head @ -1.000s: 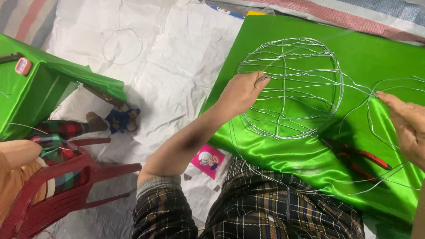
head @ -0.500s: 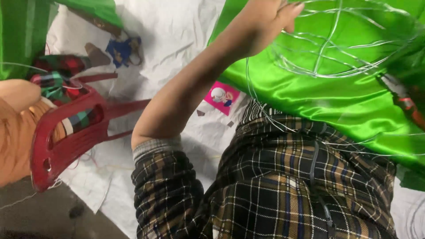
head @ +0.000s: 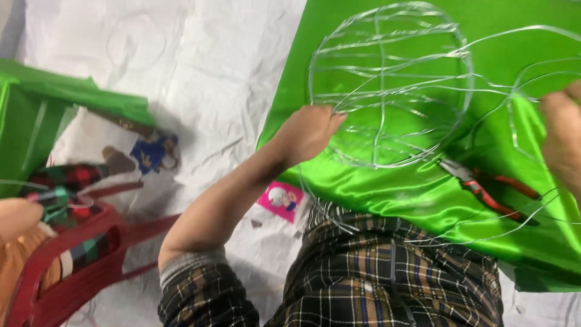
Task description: A person is assembling a wire frame by twisting thin wires around a larger frame and securing them with pliers.
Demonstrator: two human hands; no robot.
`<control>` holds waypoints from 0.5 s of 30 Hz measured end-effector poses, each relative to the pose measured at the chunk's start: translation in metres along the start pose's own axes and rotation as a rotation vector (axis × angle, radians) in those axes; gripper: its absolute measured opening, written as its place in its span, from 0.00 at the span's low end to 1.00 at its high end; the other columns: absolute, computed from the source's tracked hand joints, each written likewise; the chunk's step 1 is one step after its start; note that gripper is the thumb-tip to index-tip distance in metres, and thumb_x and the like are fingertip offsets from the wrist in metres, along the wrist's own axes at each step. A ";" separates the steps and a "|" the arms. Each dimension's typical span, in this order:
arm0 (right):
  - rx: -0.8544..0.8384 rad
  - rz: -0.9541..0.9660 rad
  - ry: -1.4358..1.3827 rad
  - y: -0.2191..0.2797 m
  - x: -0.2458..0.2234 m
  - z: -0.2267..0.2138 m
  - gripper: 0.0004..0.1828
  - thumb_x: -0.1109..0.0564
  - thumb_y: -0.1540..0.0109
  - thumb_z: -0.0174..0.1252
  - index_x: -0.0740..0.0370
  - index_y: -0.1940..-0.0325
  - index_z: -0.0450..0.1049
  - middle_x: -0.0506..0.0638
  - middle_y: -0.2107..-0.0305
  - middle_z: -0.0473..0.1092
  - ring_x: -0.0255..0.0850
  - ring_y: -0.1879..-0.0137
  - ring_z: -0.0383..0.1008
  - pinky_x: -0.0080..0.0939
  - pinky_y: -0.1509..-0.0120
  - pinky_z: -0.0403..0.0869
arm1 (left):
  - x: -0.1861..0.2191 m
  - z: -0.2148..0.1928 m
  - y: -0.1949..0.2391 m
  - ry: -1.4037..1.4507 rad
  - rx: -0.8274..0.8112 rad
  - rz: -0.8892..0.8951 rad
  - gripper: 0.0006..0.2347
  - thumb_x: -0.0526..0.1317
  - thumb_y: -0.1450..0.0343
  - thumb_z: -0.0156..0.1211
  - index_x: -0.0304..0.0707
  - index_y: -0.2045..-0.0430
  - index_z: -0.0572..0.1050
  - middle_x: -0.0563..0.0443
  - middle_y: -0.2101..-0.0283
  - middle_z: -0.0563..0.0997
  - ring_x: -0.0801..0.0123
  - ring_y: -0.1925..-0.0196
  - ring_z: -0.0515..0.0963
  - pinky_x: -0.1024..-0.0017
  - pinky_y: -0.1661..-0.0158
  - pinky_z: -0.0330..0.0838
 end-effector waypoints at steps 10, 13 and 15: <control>0.532 -0.578 0.037 0.007 -0.028 -0.083 0.10 0.62 0.29 0.70 0.62 0.55 0.72 0.63 0.37 0.82 0.44 0.61 0.77 0.46 0.48 0.80 | 0.015 -0.009 0.008 0.010 -0.054 0.175 0.20 0.47 0.20 0.32 0.32 0.69 0.72 0.49 0.74 0.78 0.65 0.72 0.79 0.72 0.66 0.80; 0.531 -0.425 0.125 0.012 -0.027 -0.074 0.06 0.62 0.22 0.65 0.54 0.43 0.78 0.43 0.42 0.80 0.37 0.65 0.76 0.38 0.68 0.73 | 0.014 -0.024 0.006 0.146 0.047 0.180 0.19 0.50 0.23 0.36 0.37 0.69 0.75 0.45 0.65 0.84 0.65 0.67 0.80 0.66 0.63 0.71; 0.499 -0.441 0.214 0.008 -0.024 -0.062 0.10 0.64 0.25 0.60 0.52 0.43 0.76 0.44 0.43 0.78 0.36 0.72 0.71 0.35 0.74 0.69 | 0.022 -0.031 0.008 0.274 -0.068 0.151 0.18 0.52 0.27 0.49 0.37 0.56 0.74 0.53 0.63 0.78 0.75 0.66 0.74 0.75 0.63 0.70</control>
Point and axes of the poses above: each hand's wrist, its own y-axis away from the middle knuckle, its own z-axis out of the palm, x = y × z, the point moved 6 cm from there along -y, towards the middle knuckle
